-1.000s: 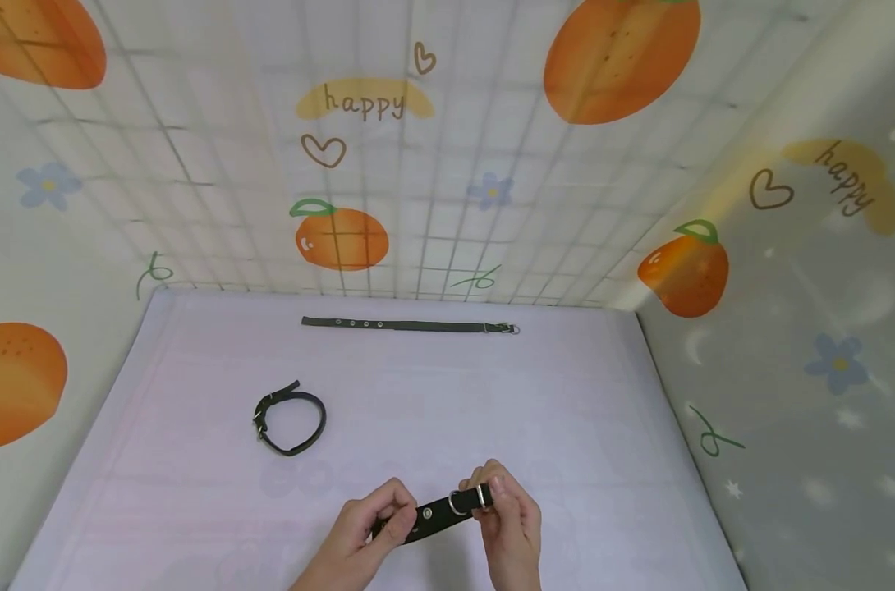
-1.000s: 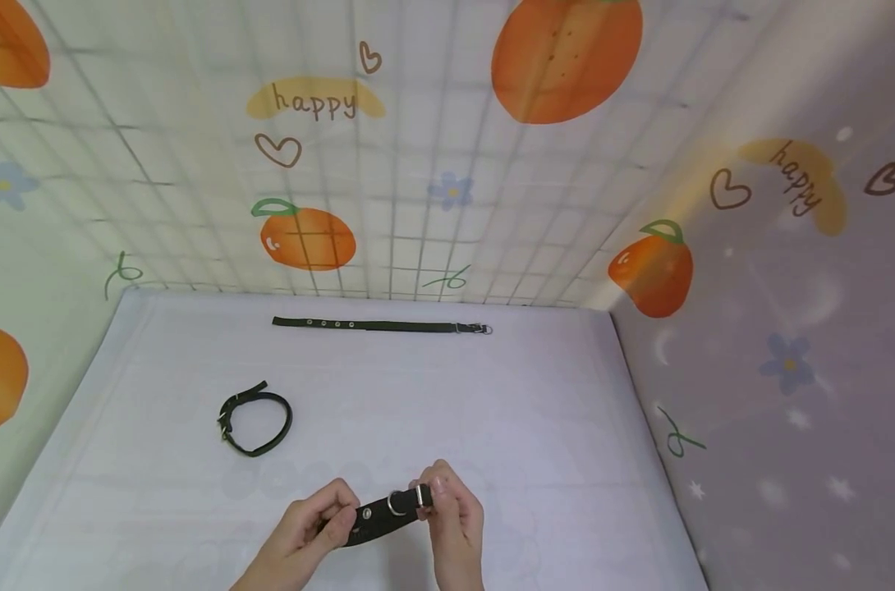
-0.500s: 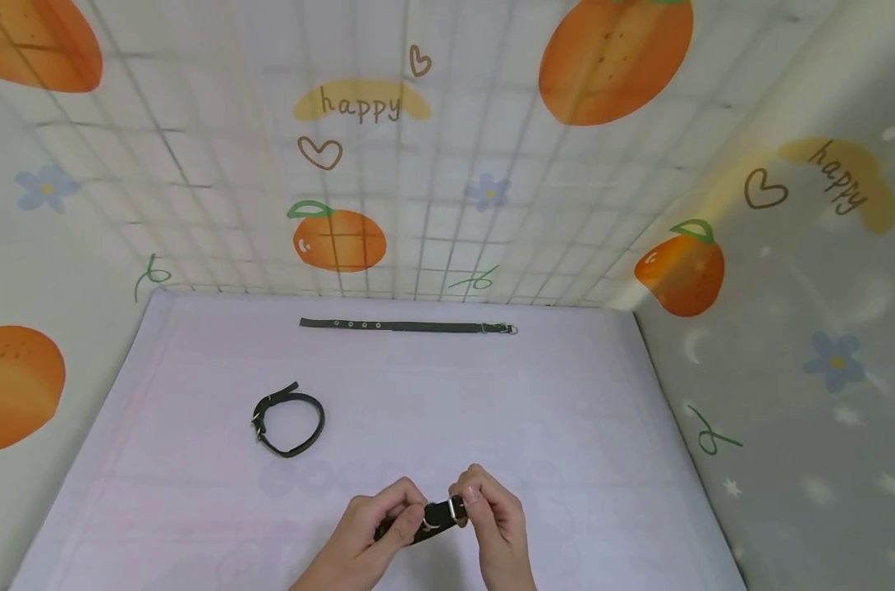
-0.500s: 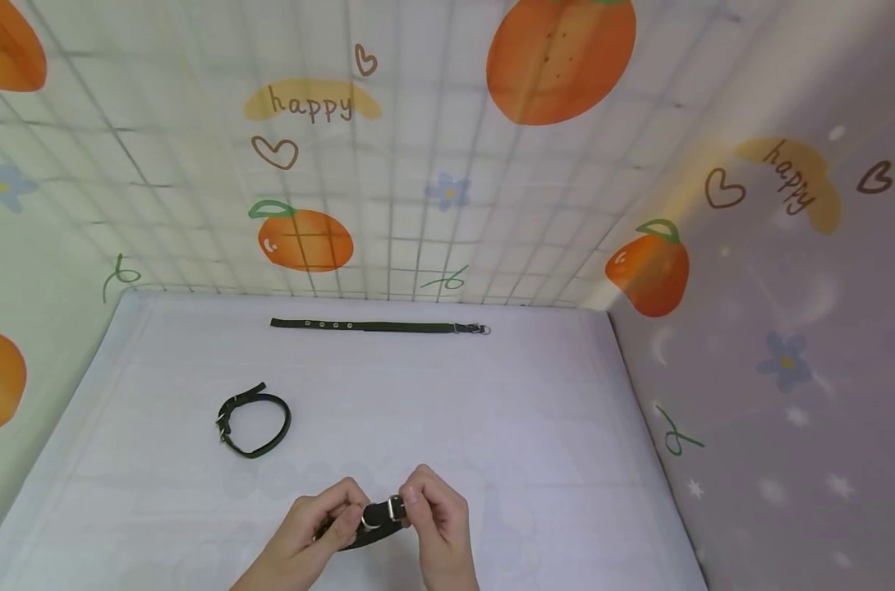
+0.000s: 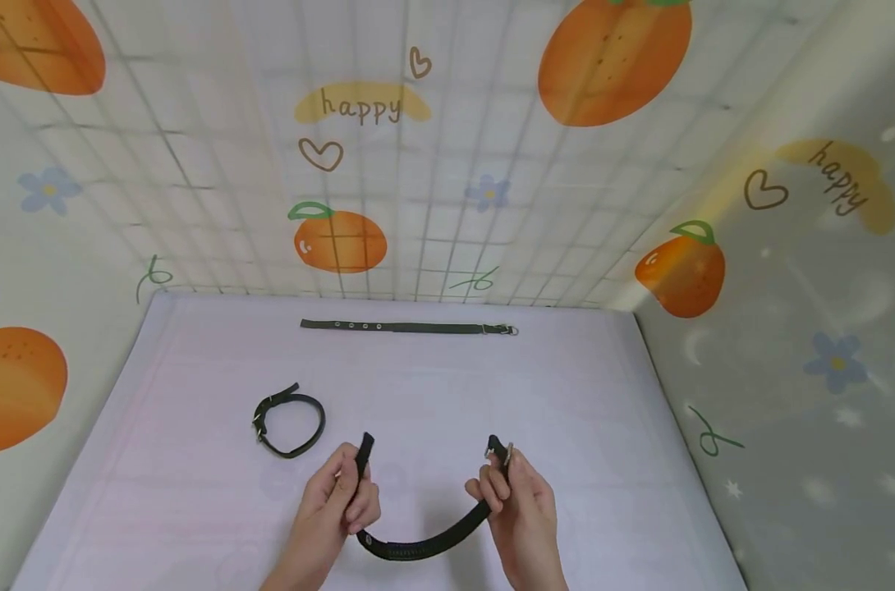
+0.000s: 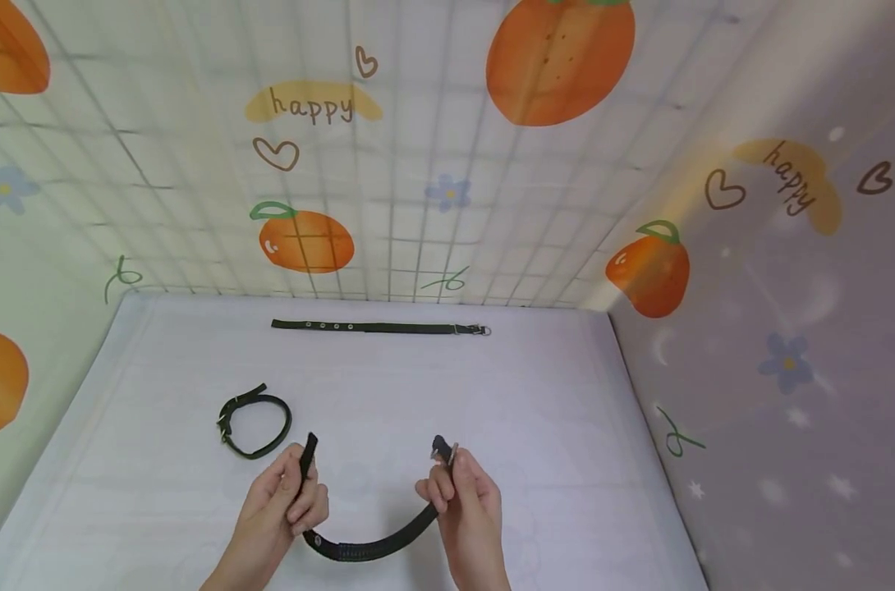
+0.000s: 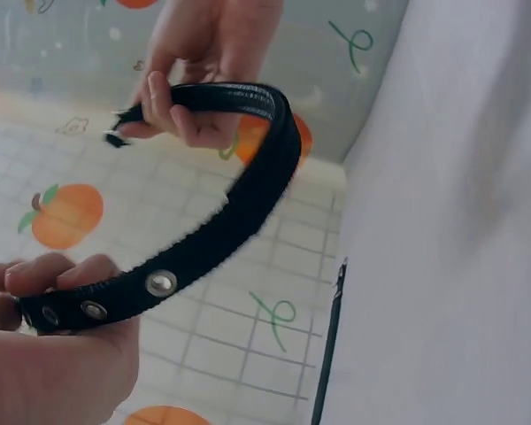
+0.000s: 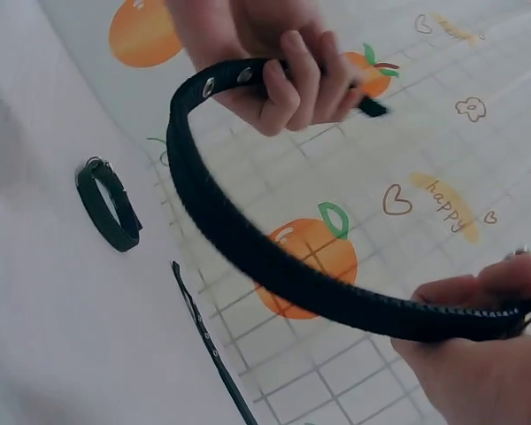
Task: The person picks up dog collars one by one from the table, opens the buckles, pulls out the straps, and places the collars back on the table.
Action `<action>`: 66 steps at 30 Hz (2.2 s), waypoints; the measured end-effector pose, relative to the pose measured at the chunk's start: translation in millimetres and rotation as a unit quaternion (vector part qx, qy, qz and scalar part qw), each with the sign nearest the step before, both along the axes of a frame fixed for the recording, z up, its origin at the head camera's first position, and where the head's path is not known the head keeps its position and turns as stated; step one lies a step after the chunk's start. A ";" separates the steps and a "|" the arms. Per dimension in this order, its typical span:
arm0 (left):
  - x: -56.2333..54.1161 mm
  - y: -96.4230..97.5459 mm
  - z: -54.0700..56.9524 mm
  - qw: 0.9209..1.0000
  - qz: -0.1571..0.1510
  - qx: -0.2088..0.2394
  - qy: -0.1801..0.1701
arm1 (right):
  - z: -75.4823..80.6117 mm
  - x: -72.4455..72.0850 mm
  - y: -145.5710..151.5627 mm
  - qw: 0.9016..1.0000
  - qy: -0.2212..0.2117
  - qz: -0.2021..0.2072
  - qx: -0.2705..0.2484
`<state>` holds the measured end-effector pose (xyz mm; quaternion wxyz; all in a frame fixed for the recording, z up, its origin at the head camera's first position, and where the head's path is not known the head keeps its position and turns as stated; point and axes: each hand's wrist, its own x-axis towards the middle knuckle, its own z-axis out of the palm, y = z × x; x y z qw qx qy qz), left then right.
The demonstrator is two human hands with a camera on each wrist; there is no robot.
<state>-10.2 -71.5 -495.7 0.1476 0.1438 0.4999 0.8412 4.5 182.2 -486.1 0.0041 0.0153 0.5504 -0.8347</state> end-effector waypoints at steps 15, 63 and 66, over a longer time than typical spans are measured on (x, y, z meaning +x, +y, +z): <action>-38.3 -41.2 -23.9 0.960 0.233 0.032 -0.153 | -9.1 -44.1 37.5 0.985 -0.095 -0.102 -0.099; -256.8 -115.7 -91.3 0.784 0.142 -0.598 0.088 | -115.8 -255.8 106.9 0.853 -0.125 -0.192 0.470; -258.0 -113.4 -90.7 0.784 0.144 -0.601 0.060 | -117.9 -261.5 106.7 0.832 -0.118 -0.202 0.503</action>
